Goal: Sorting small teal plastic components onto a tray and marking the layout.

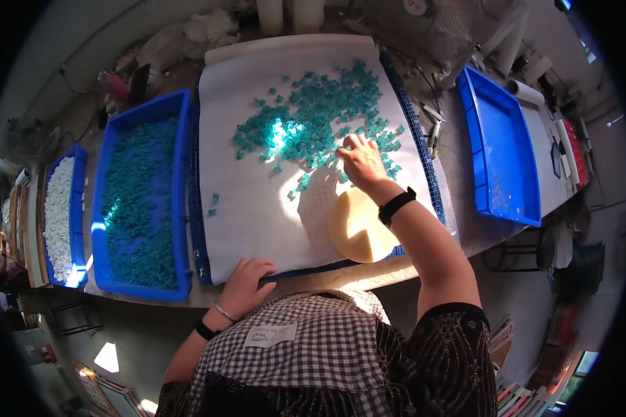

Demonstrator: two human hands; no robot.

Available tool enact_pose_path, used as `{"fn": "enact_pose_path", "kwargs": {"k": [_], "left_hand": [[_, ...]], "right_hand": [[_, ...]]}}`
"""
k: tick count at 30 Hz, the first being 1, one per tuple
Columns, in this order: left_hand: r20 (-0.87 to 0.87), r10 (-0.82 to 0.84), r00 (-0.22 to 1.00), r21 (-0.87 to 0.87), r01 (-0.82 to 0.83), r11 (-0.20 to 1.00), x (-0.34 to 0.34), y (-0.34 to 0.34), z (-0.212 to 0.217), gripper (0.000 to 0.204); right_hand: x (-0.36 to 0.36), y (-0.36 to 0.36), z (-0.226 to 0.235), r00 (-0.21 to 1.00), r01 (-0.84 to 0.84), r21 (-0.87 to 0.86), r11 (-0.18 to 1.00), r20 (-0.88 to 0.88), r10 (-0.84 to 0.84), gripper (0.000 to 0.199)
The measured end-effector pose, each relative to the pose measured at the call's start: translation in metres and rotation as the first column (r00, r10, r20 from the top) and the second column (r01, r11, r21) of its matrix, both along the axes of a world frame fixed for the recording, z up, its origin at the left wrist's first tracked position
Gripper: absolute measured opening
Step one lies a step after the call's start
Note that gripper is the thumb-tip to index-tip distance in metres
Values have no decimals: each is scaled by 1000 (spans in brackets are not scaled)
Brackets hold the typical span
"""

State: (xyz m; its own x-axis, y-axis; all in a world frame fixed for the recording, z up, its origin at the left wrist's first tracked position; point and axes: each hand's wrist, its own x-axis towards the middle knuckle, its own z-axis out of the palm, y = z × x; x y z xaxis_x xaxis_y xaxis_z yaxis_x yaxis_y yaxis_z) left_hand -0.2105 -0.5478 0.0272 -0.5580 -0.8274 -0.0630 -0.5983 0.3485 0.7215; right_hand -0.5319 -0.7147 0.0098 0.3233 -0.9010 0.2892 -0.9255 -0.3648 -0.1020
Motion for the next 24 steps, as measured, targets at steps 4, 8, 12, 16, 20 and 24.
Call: {"fn": "enact_pose_path", "kwargs": {"k": [4,8,12,16,20,24], "left_hand": [[-21,-20,1000,36,21,999,8,0,-3,28],[-23,-32,999,63,33,997,12,-2,1,27],[-29,-43,999,91,46,995,10,-2,4,26],[-16,-39,999,82,41,996,7,-1,4,26],[-16,-41,999,80,42,996,8,0,7,27],[-23,-14,1000,89,16,996,8,3,8,26]], "right_hand": [[-24,7,3,987,-157,309,938,67,143,12],[-42,13,2,987,-159,322,933,23,160,2],[-47,5,13,994,18,205,979,-113,5,4],[-9,11,5,983,-180,255,950,79,165,11],[-26,11,0,989,-124,283,951,-39,141,10],[-54,14,16,993,47,156,987,-115,-29,14]]}}
